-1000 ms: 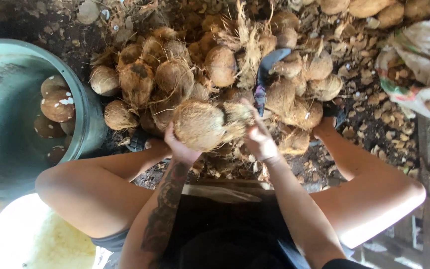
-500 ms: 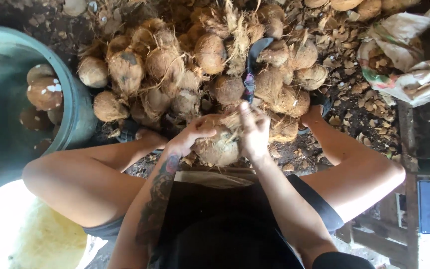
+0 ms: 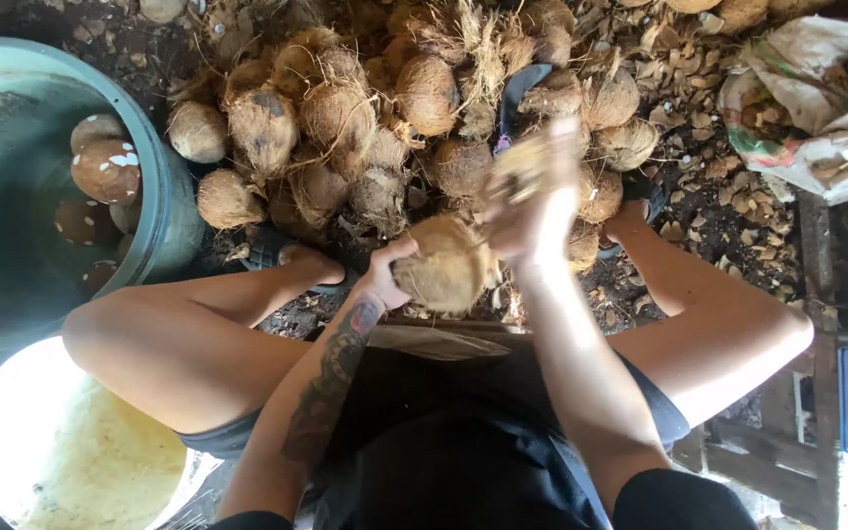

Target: The person sits cross-legged on the ground and uses a machete to peel the fibrous husk off coconuts. They hold each coconut with one hand and strike it repeatedly with the machete to remove the outer layer, then place the peeled coconut into a nearby bucket.

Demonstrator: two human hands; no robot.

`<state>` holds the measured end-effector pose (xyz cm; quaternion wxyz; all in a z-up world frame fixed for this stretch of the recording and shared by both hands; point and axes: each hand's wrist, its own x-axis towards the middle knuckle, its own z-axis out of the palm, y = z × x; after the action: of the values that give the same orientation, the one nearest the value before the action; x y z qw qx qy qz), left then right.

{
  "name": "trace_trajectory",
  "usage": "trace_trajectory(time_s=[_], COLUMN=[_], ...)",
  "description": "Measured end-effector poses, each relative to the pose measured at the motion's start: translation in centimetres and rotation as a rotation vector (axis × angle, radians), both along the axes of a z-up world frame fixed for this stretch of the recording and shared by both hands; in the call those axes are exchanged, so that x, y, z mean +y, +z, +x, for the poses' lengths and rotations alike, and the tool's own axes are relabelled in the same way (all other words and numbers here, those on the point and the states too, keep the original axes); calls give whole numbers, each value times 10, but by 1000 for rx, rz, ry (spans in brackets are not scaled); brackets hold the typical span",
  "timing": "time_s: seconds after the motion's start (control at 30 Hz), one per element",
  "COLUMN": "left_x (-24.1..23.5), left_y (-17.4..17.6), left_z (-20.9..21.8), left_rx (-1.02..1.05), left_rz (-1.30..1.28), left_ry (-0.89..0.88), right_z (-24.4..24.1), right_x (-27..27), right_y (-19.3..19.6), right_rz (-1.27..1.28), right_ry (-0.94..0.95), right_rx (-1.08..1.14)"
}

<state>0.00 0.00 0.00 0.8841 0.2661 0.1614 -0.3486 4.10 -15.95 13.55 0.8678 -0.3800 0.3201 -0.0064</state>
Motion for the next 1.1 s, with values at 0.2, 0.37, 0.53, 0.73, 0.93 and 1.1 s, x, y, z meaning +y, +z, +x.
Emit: trace_trajectory(time_s=[0.2,0.37,0.53,0.73,0.93,1.1], left_x=[40,48,5,11,6,8], left_y=[-49,-48,-24,-77,18,42], left_z=[10,29,23,17,3,21], left_rx=[-267,8,-48,-258,3,321], left_rz=[-148,162,179,380,261,61], left_ry=[-42,144,256,334,418,477], right_z=[17,-5,-13,-41,-14,-38], right_x=[-180,-191,-59,-4,-111,-49], right_y=[-49,-20,-140,-158,-252,-141], right_rz=[-65,-1877,-1253,-1693,-1625,-1171], right_ry=[25,112,373,411,137,324], right_rx=[-1136,-821,-1104,-763,-471,-539])
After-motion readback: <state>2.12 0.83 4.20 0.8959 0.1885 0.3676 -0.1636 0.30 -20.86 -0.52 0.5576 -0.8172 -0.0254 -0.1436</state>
